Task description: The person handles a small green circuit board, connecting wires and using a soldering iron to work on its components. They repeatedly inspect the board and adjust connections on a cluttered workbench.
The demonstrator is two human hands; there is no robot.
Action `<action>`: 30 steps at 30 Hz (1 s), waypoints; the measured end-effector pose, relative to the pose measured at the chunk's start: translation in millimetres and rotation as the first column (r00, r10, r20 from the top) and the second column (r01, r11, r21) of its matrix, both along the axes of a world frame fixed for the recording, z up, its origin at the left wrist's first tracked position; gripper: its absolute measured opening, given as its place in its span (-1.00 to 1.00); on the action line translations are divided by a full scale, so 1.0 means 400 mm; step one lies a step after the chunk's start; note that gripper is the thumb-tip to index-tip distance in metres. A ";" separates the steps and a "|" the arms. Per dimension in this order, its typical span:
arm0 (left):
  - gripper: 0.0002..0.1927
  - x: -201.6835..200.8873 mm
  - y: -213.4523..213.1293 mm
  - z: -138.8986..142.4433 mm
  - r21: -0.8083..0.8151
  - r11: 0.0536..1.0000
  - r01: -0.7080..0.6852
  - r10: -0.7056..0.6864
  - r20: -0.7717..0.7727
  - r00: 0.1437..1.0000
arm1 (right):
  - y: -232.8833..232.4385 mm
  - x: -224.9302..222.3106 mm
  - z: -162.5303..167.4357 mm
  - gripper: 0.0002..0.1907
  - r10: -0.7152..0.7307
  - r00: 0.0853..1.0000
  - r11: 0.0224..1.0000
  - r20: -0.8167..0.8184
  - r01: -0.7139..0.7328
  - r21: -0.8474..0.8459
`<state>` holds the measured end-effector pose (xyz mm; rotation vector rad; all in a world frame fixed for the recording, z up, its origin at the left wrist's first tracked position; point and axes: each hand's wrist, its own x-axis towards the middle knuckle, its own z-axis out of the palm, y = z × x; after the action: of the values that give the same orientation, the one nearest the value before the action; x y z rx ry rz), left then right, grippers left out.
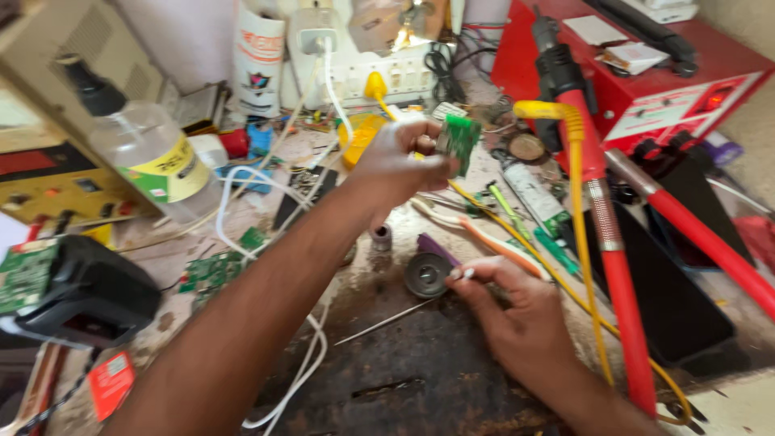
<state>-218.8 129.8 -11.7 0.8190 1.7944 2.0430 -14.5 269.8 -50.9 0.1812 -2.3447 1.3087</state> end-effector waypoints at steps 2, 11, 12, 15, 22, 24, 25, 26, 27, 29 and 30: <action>-0.58 0.064 -0.093 -0.020 0.035 0.999 -0.004 0.004 0.021 1.000 | -0.003 -0.017 0.012 -0.90 0.053 0.998 0.993 0.034 -0.049 -0.106; -0.22 0.199 -0.271 -0.032 0.087 0.989 -0.123 0.128 -0.061 0.990 | -0.018 -0.246 0.076 -0.81 0.294 0.914 0.897 0.278 -0.164 -0.410; -0.21 0.201 -0.274 -0.036 0.120 0.986 -0.112 0.118 -0.050 0.992 | -0.020 -0.265 0.076 -0.81 0.349 0.894 0.864 0.281 -0.191 -0.466; -0.18 0.199 -0.280 -0.053 0.095 0.986 -0.140 0.143 -0.035 0.989 | -0.014 -0.300 0.064 -0.82 0.429 0.866 0.825 0.258 -0.258 -0.503; -0.21 0.196 -0.266 -0.076 0.057 0.990 -0.127 0.131 -0.083 0.988 | 0.014 -0.322 0.025 -0.80 0.424 0.878 0.822 0.220 -0.272 -0.500; -0.20 0.193 -0.258 -0.079 0.079 0.991 -0.108 0.114 -0.073 0.991 | 0.016 -0.326 0.017 -0.80 0.401 0.884 0.835 0.240 -0.245 -0.492; -0.18 0.190 -0.255 -0.081 0.088 0.992 -0.088 0.093 -0.051 0.994 | 0.016 -0.327 0.014 -0.81 0.389 0.886 0.842 0.251 -0.231 -0.488; -0.17 0.187 -0.255 -0.083 0.096 0.993 -0.068 0.071 -0.028 0.997 | 0.018 -0.326 0.011 -0.81 0.396 0.883 0.835 0.252 -0.232 -0.499; -0.15 0.183 -0.254 -0.085 0.104 0.993 -0.047 0.048 -0.008 0.999 | 0.019 -0.326 0.009 -0.82 0.402 0.881 0.828 0.250 -0.233 -0.510; -0.14 0.179 -0.248 -0.088 0.099 0.994 -0.051 0.052 -0.008 0.999 | 0.023 -0.324 0.007 -0.83 0.410 0.880 0.821 0.242 -0.240 -0.518; -0.13 0.179 -0.246 -0.088 0.097 0.994 -0.055 0.056 -0.008 0.998 | 0.024 -0.323 0.006 -0.83 0.413 0.879 0.820 0.237 -0.246 -0.517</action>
<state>-147.1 31.3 -47.1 0.8163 1.7539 2.1798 -143.7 279.5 -48.7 0.2367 -2.2307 2.2096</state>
